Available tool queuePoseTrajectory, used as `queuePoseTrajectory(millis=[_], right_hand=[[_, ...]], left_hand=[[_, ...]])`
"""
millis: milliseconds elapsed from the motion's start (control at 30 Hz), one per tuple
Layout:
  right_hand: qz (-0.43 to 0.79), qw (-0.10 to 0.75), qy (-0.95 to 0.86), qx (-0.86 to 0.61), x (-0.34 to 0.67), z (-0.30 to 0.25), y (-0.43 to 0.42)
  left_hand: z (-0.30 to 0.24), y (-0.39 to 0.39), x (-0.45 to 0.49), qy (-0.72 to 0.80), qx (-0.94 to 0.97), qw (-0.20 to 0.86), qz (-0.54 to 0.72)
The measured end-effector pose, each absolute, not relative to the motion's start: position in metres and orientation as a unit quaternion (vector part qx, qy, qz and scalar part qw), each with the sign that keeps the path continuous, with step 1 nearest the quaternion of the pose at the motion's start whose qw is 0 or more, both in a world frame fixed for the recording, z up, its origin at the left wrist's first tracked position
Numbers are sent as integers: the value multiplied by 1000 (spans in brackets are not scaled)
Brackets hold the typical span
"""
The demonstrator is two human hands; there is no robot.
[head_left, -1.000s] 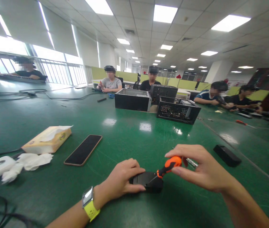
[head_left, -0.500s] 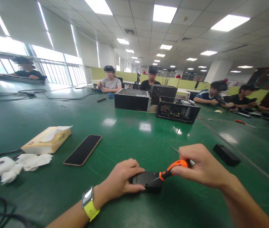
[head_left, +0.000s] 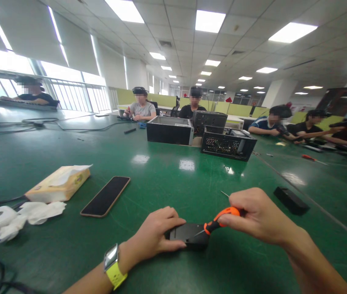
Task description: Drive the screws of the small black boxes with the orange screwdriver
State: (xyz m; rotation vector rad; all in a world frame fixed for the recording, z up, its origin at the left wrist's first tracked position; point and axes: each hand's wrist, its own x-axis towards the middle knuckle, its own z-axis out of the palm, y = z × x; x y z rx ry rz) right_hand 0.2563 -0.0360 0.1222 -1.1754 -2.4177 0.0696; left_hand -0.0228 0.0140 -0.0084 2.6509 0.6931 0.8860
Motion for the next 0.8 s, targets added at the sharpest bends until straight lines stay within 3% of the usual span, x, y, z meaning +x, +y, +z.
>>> queuePoseTrajectory(millis=[200,467,667,800], right_hand=[[122,193,-892,-389,256,136,-45],[-13,225,-881,-415,255,120,-36],[97,177,-896,-396,256,136,-46],[18,189,-877,-441,257,130,-43]], left_hand=[[-6,12,-22,240,911,137,306],[-5,13,-23,241,911,133,308],[-5,12,-23,240,911,135,307],[-5,12,-23,243,912,129,304]])
